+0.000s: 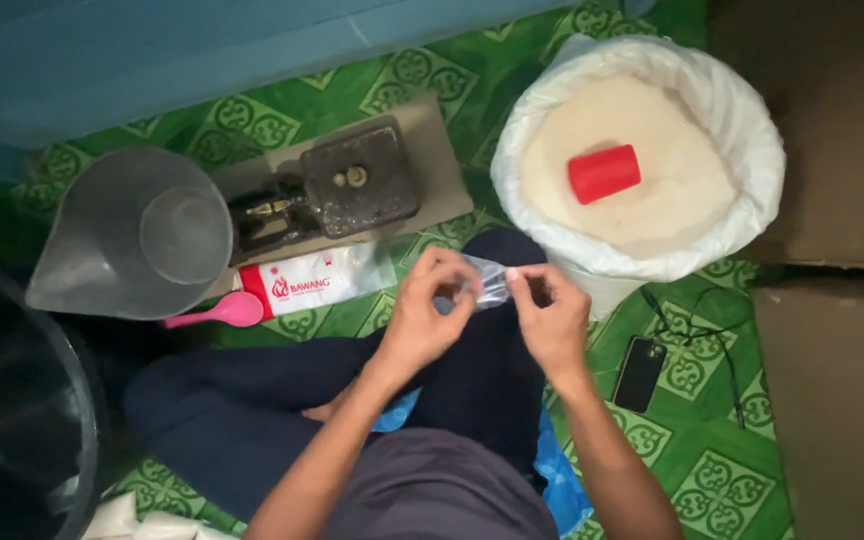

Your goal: The person scoops white powder from a large bag using a red cup, pours it into small clear plastic bags, and places the filled bags into a black tub.

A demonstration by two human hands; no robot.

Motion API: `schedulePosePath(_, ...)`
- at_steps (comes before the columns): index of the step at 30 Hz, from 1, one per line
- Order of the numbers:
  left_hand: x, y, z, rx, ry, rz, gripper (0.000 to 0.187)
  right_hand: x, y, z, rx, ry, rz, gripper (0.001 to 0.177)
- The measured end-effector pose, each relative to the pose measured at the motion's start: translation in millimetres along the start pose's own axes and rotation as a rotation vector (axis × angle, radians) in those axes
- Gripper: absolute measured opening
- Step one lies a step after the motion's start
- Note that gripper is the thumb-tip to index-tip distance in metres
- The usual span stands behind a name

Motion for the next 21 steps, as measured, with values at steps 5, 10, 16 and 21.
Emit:
schedulePosePath(5,-10.4,5.6,18.9,-0.347,0.133,0.095,0.018,11.9,-7.0,-38.9,0.286,-0.479,0.173,0.009)
schedulePosePath(10,-17.5,26.9,28.4,-0.628,0.219,0.03,0.029,4.8,1.3,-30.8,0.373,-0.438,-0.012,0.019)
schedulePosePath(16,-29.5,46.5,25.0,-0.694,-0.049,-0.197,0.035,-17.8,-29.2,-47.7,0.154,-0.417,0.121,0.039)
schedulePosePath(21,-32.5,58.6,8.0,-0.708,-0.123,-0.319,0.036,-36.0,-11.6,-40.5,0.214,-0.374,-0.026,0.044)
Point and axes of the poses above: each hand's wrist, its own x-axis away from the middle knuckle, its own y-axis out of the palm, z = x × y, the point moved 8 cm from there along -x, towards the middle knuckle, and after that the axes turned 9 degrees about x, right-handed, at the moved point
